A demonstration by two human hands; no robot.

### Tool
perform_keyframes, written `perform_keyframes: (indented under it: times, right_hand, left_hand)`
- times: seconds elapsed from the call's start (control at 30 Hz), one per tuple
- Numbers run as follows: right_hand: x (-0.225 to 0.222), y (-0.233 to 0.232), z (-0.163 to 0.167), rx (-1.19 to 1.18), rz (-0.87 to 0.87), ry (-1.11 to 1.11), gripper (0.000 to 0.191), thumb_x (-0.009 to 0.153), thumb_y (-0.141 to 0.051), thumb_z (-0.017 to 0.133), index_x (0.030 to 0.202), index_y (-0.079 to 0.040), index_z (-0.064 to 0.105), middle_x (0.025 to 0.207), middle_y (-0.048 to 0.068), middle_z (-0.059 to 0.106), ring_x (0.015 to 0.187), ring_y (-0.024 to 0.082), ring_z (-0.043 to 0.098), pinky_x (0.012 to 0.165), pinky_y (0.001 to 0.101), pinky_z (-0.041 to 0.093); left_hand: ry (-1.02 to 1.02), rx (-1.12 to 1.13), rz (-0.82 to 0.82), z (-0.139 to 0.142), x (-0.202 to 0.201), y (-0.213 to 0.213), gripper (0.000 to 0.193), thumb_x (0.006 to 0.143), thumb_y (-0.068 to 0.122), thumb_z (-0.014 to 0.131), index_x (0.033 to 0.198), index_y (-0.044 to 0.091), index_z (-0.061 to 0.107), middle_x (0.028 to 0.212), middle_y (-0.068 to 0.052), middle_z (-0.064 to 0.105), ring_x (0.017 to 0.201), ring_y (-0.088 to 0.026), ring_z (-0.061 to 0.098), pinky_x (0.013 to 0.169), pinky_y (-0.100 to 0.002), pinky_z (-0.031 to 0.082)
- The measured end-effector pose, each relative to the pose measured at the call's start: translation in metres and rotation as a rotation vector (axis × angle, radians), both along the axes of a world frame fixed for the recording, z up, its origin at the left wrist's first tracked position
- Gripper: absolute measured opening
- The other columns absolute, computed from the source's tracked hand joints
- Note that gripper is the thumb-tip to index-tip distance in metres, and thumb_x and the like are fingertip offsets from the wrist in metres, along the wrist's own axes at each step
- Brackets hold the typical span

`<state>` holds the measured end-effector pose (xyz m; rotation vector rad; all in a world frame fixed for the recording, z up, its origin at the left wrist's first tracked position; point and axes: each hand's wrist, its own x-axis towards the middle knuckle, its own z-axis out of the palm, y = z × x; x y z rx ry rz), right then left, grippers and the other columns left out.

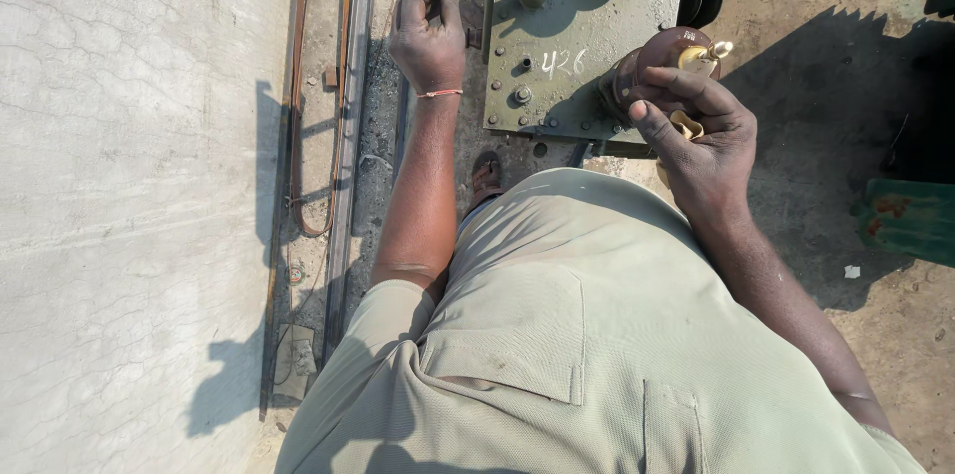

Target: The person tears and folds a sheet of sandpaper, then sands the brass terminals and bushing tops on electrical transformer units, moving between several transformers and rubbing the sandpaper over each terminal by hand.

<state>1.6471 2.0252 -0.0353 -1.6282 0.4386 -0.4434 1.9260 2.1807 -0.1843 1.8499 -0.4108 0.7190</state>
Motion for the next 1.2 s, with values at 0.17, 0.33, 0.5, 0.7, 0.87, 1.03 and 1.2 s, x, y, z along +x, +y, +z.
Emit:
perform_keyframes:
  times: [0.17, 0.33, 0.5, 0.7, 0.87, 1.03, 1.2]
  right_hand:
    - [-0.001, 0.0, 0.002, -0.086, -0.005, 0.082, 0.031, 0.102, -0.017, 0.079, 0.128, -0.005, 0.069, 0.117, 0.007, 0.075, 0.113, 0.01, 0.071, 0.102, 0.0259, 0.059]
    - [0.001, 0.003, 0.001, -0.03, -0.007, 0.052, 0.032, 0.101, -0.017, 0.08, 0.129, -0.005, 0.069, 0.118, 0.006, 0.075, 0.113, 0.01, 0.071, 0.103, 0.026, 0.059]
    - [0.001, 0.002, 0.0, -0.036, -0.012, 0.057, 0.031, 0.102, -0.016, 0.079, 0.129, -0.005, 0.069, 0.117, 0.007, 0.075, 0.112, 0.009, 0.071, 0.101, 0.0255, 0.058]
    - [-0.001, -0.001, -0.001, -0.033, -0.009, 0.033, 0.031, 0.102, -0.016, 0.079, 0.129, -0.004, 0.069, 0.116, 0.007, 0.075, 0.112, 0.01, 0.071, 0.102, 0.0256, 0.058]
    - [-0.004, -0.004, -0.005, -0.056, -0.004, 0.018, 0.031, 0.104, -0.016, 0.079, 0.13, -0.004, 0.068, 0.116, 0.007, 0.075, 0.113, 0.01, 0.071, 0.102, 0.0261, 0.059]
    - [-0.003, -0.008, -0.008, -0.075, 0.017, -0.022, 0.03, 0.105, -0.016, 0.078, 0.13, -0.004, 0.068, 0.118, 0.008, 0.075, 0.114, 0.01, 0.071, 0.102, 0.0262, 0.06]
    - [-0.002, -0.009, -0.01, -0.086, 0.022, -0.008, 0.029, 0.104, -0.015, 0.078, 0.129, -0.004, 0.068, 0.116, 0.007, 0.075, 0.112, 0.01, 0.072, 0.1, 0.0254, 0.061]
  left_hand:
    - [-0.023, 0.012, -0.062, -0.005, 0.006, 0.005, 0.011, 0.091, 0.003, 0.079, 0.098, 0.008, 0.073, 0.093, -0.003, 0.075, 0.083, -0.015, 0.079, 0.072, -0.028, 0.067]
    - [-0.018, 0.026, -0.018, -0.006, 0.009, 0.002, 0.01, 0.091, 0.003, 0.075, 0.101, 0.004, 0.072, 0.095, -0.006, 0.075, 0.084, -0.016, 0.078, 0.072, -0.028, 0.067]
    - [-0.002, 0.003, -0.011, -0.007, 0.013, 0.004, 0.01, 0.092, 0.007, 0.076, 0.1, 0.005, 0.07, 0.096, -0.005, 0.078, 0.085, -0.016, 0.08, 0.074, -0.029, 0.068]
    - [-0.036, 0.203, 0.049, -0.007, 0.017, 0.011, 0.011, 0.09, 0.01, 0.079, 0.098, 0.008, 0.072, 0.093, -0.005, 0.077, 0.081, -0.016, 0.079, 0.07, -0.03, 0.065]
    - [0.041, 0.2, 0.043, -0.012, 0.022, 0.009, 0.013, 0.086, 0.011, 0.082, 0.09, 0.009, 0.07, 0.086, -0.002, 0.076, 0.077, -0.016, 0.078, 0.065, -0.032, 0.064]
    - [-0.078, 0.256, 0.008, -0.02, 0.025, 0.013, 0.014, 0.09, 0.008, 0.077, 0.099, 0.007, 0.066, 0.097, -0.005, 0.071, 0.082, -0.019, 0.078, 0.07, -0.03, 0.064]
    - [-0.149, 0.407, -0.032, -0.026, 0.01, 0.018, 0.026, 0.095, 0.006, 0.074, 0.12, 0.01, 0.068, 0.108, -0.007, 0.067, 0.094, -0.022, 0.076, 0.077, -0.03, 0.065]
